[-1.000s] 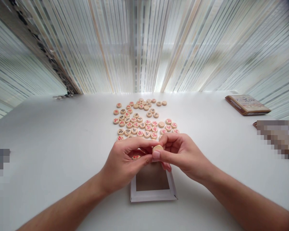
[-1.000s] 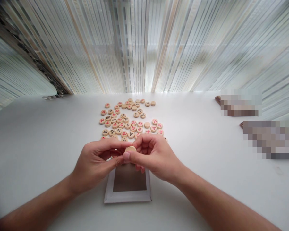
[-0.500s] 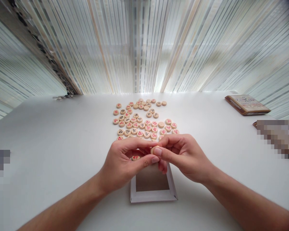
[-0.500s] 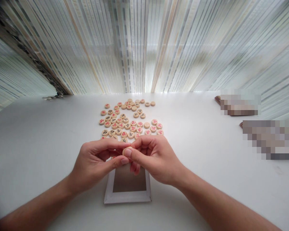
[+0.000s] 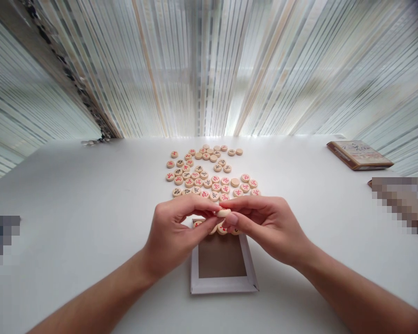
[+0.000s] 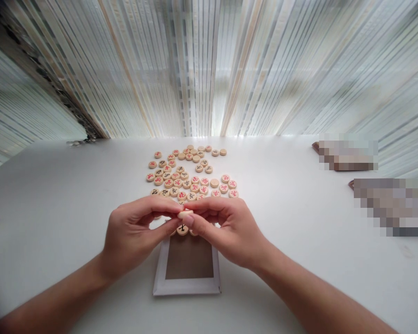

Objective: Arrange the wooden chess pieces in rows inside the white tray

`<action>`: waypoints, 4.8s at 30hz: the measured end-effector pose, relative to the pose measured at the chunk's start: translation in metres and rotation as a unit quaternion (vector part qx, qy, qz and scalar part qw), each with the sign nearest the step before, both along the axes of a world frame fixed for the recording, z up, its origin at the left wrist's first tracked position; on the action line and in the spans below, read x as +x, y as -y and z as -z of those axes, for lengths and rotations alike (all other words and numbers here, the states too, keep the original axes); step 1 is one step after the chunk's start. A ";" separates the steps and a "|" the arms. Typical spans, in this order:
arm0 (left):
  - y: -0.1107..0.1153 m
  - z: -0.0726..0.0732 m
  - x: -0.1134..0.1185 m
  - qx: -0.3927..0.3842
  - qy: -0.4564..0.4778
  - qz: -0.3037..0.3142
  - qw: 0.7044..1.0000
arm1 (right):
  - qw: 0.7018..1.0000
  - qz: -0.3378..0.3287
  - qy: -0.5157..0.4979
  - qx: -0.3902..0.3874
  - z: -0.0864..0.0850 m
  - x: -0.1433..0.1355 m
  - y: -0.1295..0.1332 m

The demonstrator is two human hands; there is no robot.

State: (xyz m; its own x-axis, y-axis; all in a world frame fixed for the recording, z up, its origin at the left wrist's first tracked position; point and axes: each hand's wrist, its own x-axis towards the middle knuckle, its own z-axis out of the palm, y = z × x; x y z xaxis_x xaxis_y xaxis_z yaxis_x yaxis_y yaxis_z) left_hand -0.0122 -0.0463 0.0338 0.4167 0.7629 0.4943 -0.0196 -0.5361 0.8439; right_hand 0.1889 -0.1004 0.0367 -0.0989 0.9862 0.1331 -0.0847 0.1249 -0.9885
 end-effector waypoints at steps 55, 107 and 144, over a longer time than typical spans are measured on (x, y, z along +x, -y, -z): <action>-0.023 0.017 -0.005 -0.020 -0.108 -0.066 0.992 | 0.762 0.001 0.536 0.364 0.036 -0.042 0.020; -0.054 0.015 -0.022 0.028 -0.180 -0.219 0.959 | 0.856 0.309 0.381 0.163 0.037 0.095 -0.050; -0.078 0.014 -0.038 0.040 -0.285 -0.200 0.937 | 0.884 0.172 0.400 0.170 0.031 0.075 -0.046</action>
State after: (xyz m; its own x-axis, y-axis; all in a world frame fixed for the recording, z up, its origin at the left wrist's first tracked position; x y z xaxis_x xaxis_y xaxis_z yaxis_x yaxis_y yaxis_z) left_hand -0.0499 0.0315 0.0199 0.3180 0.8846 0.3411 0.6375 -0.4658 0.6137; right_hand 0.2638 -0.0544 0.0054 0.0031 0.8926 0.4508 0.7251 0.3084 -0.6157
